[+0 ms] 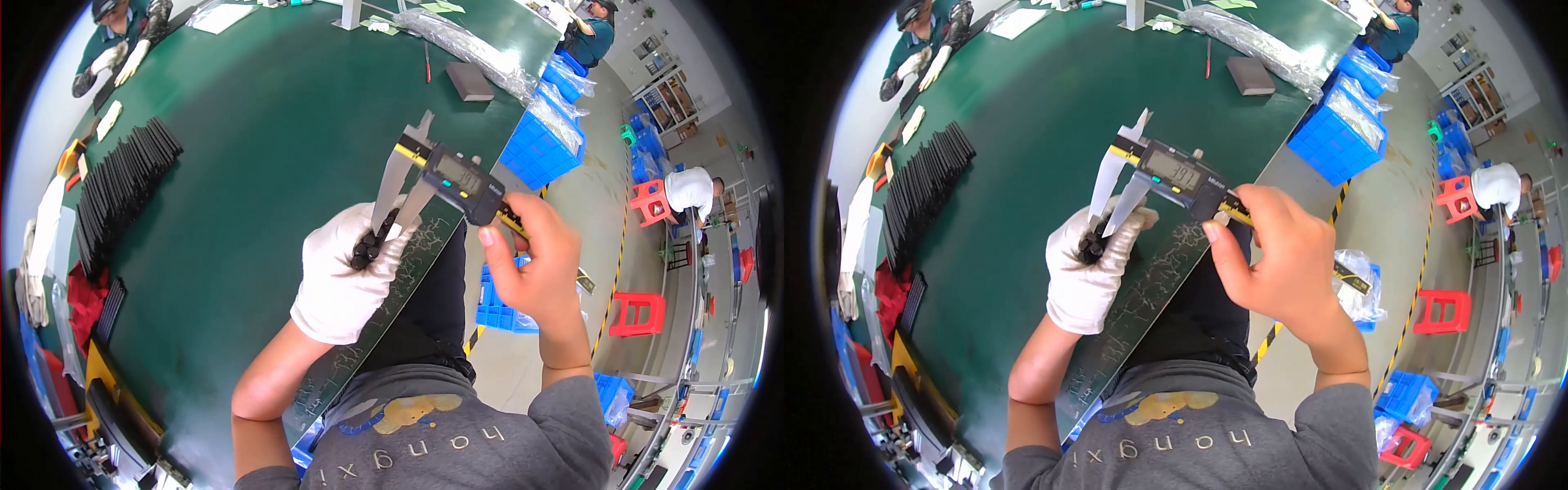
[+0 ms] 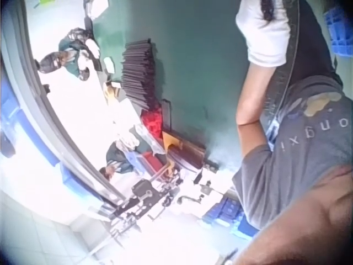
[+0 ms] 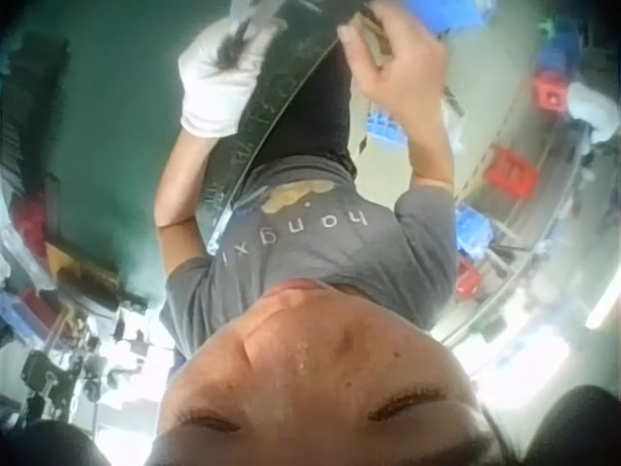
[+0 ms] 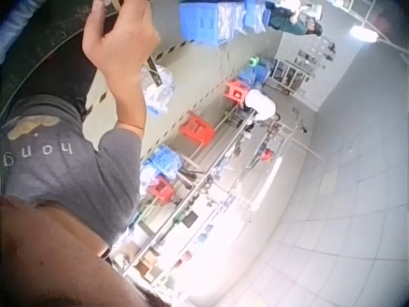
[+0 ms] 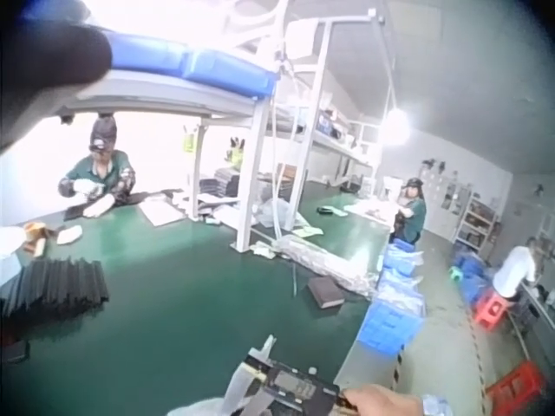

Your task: Using a digital caliper to measure the diameter or thickness of black components on a workbench.

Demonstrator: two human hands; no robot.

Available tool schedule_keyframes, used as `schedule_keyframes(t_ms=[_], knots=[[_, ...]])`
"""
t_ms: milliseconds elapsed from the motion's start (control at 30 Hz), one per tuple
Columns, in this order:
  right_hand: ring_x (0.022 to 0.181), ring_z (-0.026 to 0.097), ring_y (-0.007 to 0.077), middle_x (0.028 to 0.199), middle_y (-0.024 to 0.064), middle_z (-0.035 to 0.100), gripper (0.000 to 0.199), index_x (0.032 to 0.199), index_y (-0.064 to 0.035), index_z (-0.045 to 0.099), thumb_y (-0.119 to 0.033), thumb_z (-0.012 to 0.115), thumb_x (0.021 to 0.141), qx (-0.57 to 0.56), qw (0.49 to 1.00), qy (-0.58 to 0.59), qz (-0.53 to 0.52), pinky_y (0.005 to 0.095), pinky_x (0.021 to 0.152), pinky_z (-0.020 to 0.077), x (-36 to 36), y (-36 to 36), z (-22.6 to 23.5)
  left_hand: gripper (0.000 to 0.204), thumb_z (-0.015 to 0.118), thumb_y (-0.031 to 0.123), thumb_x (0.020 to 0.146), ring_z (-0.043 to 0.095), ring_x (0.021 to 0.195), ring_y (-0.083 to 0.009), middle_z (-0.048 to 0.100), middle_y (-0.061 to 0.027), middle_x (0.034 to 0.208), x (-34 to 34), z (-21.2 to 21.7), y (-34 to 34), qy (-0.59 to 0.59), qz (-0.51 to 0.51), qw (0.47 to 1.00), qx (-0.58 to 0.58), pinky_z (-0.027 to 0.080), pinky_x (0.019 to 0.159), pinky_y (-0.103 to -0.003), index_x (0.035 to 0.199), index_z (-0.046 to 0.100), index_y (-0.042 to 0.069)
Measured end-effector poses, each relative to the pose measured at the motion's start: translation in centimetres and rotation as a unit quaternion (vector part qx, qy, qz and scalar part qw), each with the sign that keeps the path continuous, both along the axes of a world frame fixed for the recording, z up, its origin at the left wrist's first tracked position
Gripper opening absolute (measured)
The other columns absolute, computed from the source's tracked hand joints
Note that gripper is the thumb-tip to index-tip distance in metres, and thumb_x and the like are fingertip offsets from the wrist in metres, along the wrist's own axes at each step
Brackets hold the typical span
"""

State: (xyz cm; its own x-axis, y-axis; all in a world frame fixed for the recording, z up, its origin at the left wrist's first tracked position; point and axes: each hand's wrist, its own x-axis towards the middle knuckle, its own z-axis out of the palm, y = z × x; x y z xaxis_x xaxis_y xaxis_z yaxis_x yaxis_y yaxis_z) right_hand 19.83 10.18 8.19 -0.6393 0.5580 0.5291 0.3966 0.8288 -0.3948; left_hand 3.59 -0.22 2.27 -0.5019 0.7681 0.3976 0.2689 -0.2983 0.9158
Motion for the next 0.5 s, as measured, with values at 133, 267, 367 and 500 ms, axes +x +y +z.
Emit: schedule_keyframes(t_ms=[133,267,367,500], knots=[[0.047,0.051,0.0153,0.070,0.0047,0.060,0.026,0.087,-0.0038,0.060,-0.018,0.075,0.071,0.006,1.000,-0.011,0.003,0.0263,0.044,0.0399,0.17,0.33,0.38,0.014,0.067,0.011,0.086,0.056,0.068,-0.0068,0.067,-0.0017,0.081,-0.39,0.00,-0.11,-0.012,-0.018,0.998,-0.055,0.046,0.063,-0.023,0.098,0.068,0.002],[0.047,0.050,0.0153,0.069,0.0049,0.060,0.028,0.086,-0.0032,0.060,-0.020,0.076,0.071,-0.001,1.000,-0.019,0.012,0.0265,0.042,0.0389,0.20,0.03,0.09,0.013,0.068,0.010,0.085,0.055,0.066,-0.0061,0.067,-0.0012,0.080,0.00,-0.67,-0.02,-0.063,-0.009,0.998,-0.019,0.045,0.061,-0.022,0.096,0.068,0.003],[0.046,0.050,0.0152,0.069,0.0052,0.060,0.028,0.085,-0.0028,0.060,-0.020,0.077,0.071,-0.006,1.000,-0.021,0.005,0.0268,0.042,0.0386,-0.05,-0.21,-0.03,0.011,0.068,0.009,0.085,0.054,0.064,-0.0056,0.066,-0.0009,0.079,0.31,-0.35,-0.14,-0.077,0.012,0.997,-0.020,0.044,0.059,-0.021,0.094,0.069,0.003],[0.047,0.052,0.0174,0.068,0.0058,0.060,0.029,0.083,-0.0030,0.060,-0.022,0.078,0.070,-0.005,1.000,-0.029,-0.004,0.0279,0.043,0.0394,-0.12,-0.27,0.09,0.026,0.060,-0.008,0.071,0.049,0.063,-0.0092,0.054,-0.0009,0.075,0.17,-0.58,-0.07,0.012,0.019,0.999,0.024,0.042,0.059,-0.022,0.095,0.060,0.002]])
